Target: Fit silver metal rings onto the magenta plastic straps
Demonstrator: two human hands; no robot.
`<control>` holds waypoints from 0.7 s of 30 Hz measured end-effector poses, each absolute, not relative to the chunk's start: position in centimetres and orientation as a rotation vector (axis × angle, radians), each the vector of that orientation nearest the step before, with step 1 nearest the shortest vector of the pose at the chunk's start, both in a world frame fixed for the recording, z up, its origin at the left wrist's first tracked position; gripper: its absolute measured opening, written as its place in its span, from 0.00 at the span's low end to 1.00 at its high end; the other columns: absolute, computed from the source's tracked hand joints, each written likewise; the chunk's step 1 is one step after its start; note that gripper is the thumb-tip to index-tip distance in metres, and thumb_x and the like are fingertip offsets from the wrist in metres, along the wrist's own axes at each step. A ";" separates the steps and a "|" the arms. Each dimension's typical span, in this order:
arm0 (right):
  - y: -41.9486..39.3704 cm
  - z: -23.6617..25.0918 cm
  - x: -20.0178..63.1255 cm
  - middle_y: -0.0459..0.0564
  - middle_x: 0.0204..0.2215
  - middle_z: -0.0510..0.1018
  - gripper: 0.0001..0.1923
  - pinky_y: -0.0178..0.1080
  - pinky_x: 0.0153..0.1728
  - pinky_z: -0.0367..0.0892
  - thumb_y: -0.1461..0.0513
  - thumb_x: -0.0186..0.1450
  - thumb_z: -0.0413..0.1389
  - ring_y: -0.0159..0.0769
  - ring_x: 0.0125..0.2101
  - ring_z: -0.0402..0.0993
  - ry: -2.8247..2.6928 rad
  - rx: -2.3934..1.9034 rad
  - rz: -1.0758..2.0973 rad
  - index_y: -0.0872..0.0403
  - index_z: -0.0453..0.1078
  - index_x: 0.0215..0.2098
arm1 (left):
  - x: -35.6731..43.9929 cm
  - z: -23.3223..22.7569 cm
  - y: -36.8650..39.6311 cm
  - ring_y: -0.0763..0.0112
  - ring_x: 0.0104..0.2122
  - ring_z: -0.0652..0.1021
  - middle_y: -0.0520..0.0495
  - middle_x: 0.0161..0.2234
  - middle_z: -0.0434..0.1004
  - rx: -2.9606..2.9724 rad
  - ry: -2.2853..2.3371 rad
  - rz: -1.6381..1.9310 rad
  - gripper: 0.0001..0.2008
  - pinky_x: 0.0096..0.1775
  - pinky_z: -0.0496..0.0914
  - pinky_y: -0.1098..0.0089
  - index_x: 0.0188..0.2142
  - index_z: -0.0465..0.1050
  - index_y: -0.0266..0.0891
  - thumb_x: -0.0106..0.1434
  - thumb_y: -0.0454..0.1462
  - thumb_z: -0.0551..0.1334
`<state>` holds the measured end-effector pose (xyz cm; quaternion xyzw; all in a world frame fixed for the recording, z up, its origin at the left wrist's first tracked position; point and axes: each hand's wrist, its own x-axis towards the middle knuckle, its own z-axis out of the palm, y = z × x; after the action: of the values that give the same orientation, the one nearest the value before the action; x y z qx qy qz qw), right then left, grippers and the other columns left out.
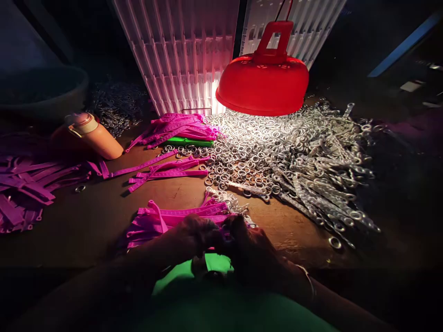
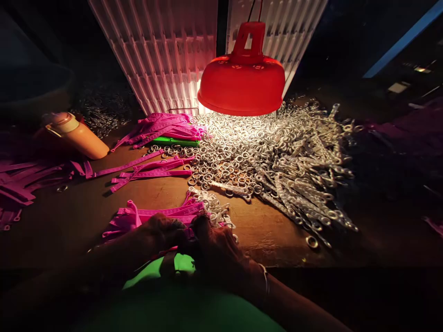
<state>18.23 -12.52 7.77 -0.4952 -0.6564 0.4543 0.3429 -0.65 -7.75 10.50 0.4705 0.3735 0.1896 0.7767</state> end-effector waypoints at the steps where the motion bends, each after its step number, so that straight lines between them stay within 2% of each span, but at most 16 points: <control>1: -12.7 7.8 18.3 0.47 0.26 0.74 0.18 0.35 0.24 0.50 0.61 0.57 0.58 0.30 0.21 0.59 -1.819 -1.264 1.133 0.50 0.63 0.45 | -0.6 10.5 -8.2 0.74 0.21 0.70 0.47 0.22 0.72 1.015 0.830 0.410 0.14 0.23 0.62 0.74 0.26 0.76 0.33 0.58 0.44 0.64; 4: -12.6 7.7 18.1 0.46 0.28 0.75 0.23 0.33 0.21 0.50 0.63 0.60 0.55 0.29 0.21 0.60 -2.008 -1.184 1.122 0.51 0.54 0.51 | -0.6 10.8 -8.9 0.75 0.21 0.70 0.47 0.23 0.74 0.986 0.862 0.416 0.13 0.24 0.64 0.74 0.30 0.78 0.34 0.59 0.43 0.64; 6: -12.4 7.5 18.0 0.47 0.29 0.74 0.24 0.32 0.21 0.51 0.63 0.59 0.55 0.28 0.22 0.61 -2.021 -1.152 1.193 0.53 0.52 0.51 | -0.5 11.0 -8.9 0.77 0.21 0.70 0.47 0.24 0.75 0.930 0.807 0.440 0.12 0.27 0.67 0.74 0.30 0.79 0.34 0.59 0.42 0.64; 10: -12.2 7.2 17.6 0.46 0.26 0.72 0.16 0.31 0.20 0.49 0.64 0.60 0.53 0.26 0.21 0.57 -2.077 -1.164 1.265 0.56 0.54 0.44 | -0.3 11.0 -8.7 0.79 0.19 0.70 0.49 0.22 0.75 0.830 0.739 0.416 0.12 0.30 0.69 0.74 0.27 0.79 0.33 0.56 0.42 0.67; 13: -11.9 8.1 17.2 0.45 0.24 0.70 0.13 0.32 0.20 0.46 0.66 0.60 0.51 0.26 0.20 0.55 -2.162 -1.208 1.281 0.56 0.54 0.42 | -0.5 10.4 -8.4 0.73 0.25 0.75 0.47 0.24 0.77 0.757 0.738 0.413 0.11 0.33 0.71 0.72 0.27 0.78 0.32 0.54 0.41 0.68; 16: -11.2 9.3 16.8 0.47 0.25 0.71 0.12 0.32 0.20 0.46 0.68 0.59 0.50 0.26 0.20 0.55 -2.263 -1.294 1.205 0.56 0.55 0.41 | -0.6 9.6 -8.1 0.66 0.31 0.78 0.44 0.28 0.79 0.669 0.723 0.413 0.12 0.37 0.72 0.68 0.30 0.78 0.31 0.54 0.41 0.68; 21: -10.4 9.5 16.5 0.44 0.21 0.68 0.10 0.34 0.21 0.41 0.68 0.59 0.51 0.25 0.18 0.48 -2.371 -1.445 1.012 0.56 0.56 0.38 | -0.7 9.0 -7.7 0.65 0.31 0.79 0.44 0.27 0.79 0.619 0.735 0.453 0.13 0.39 0.72 0.66 0.27 0.77 0.31 0.55 0.42 0.68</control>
<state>16.47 -10.36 9.46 -0.4869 -0.7989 0.3408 0.0929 -0.66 -7.73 8.96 0.2952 0.3506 0.2161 0.8621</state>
